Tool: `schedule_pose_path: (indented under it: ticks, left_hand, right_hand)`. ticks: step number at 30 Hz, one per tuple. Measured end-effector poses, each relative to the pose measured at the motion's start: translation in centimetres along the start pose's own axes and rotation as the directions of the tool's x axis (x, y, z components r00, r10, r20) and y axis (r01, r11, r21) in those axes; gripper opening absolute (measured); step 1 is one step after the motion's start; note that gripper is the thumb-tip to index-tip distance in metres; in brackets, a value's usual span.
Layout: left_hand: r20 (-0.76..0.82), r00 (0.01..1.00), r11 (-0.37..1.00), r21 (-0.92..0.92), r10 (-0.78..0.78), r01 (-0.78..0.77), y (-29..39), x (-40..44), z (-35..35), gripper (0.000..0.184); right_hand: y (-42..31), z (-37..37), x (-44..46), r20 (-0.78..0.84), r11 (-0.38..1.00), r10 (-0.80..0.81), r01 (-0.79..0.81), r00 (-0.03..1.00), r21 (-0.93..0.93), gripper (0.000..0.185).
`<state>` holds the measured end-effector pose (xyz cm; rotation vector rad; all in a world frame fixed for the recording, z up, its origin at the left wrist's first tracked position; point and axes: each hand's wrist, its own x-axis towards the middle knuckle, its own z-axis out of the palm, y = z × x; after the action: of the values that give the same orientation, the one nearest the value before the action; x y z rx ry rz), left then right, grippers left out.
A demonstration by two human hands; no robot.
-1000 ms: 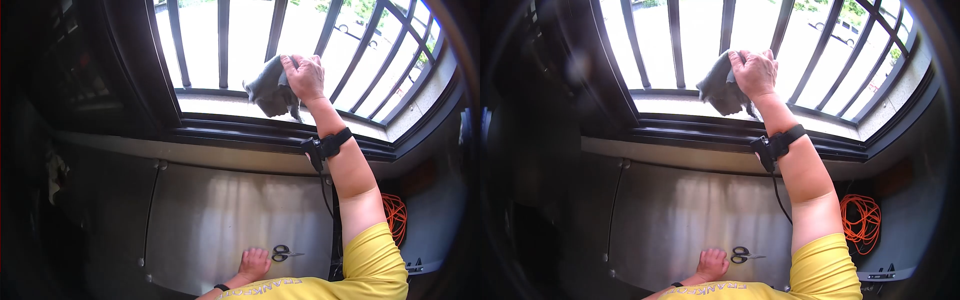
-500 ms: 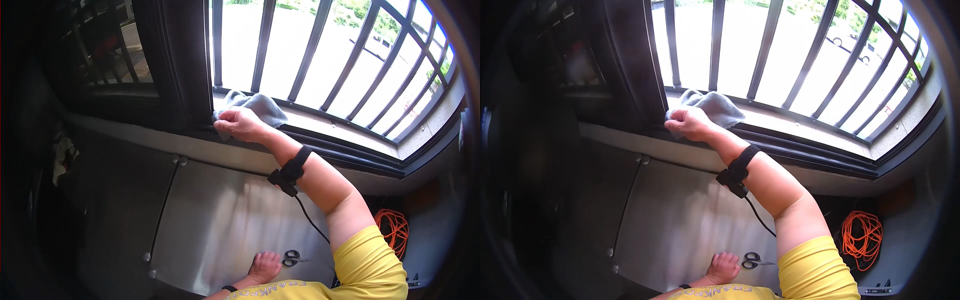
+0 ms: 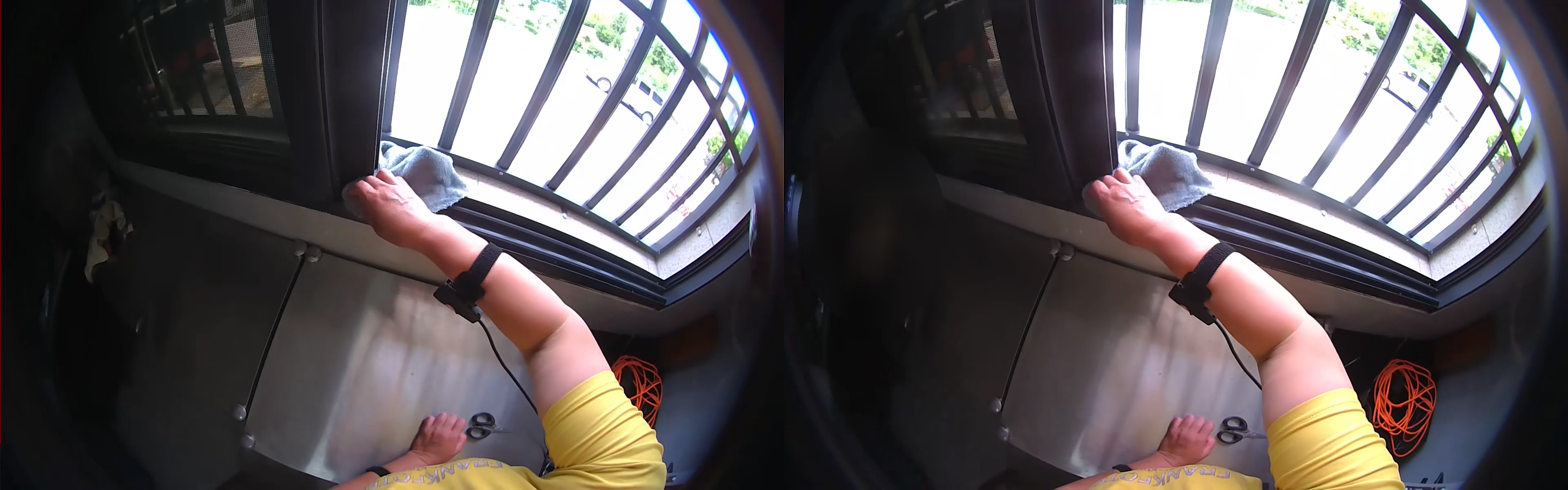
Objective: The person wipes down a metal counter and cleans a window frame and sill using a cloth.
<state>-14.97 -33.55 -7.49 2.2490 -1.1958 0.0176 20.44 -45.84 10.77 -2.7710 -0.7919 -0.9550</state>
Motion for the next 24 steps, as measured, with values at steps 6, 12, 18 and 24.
schedule_pose_path:
  ticks: [6,12,18,24]
  left_hand:
    - [0.032,0.999,1.000,-0.016,-0.007,0.008,0.0,0.2,-0.7,0.021]
    - [0.028,1.000,1.000,-0.028,-0.009,0.010,-0.2,0.2,-0.8,0.021]
    - [0.010,1.000,1.000,-0.009,-0.007,0.007,0.2,0.0,-0.1,0.021]
    - [-0.004,1.000,1.000,-0.026,-0.006,0.006,-0.1,0.1,-0.3,0.021]
  right_hand:
    - [0.0,0.3,1.9,0.214,0.967,0.182,-0.214,0.960,0.136,0.012]
    - [-2.2,-2.4,2.0,0.361,0.964,0.265,-0.251,0.894,-0.086,0.025]
    - [-1.3,-0.4,2.6,0.539,0.963,0.233,-0.271,0.810,-0.010,0.028]
    - [-1.8,0.4,2.2,0.238,0.921,0.343,-0.375,0.909,0.105,0.007]
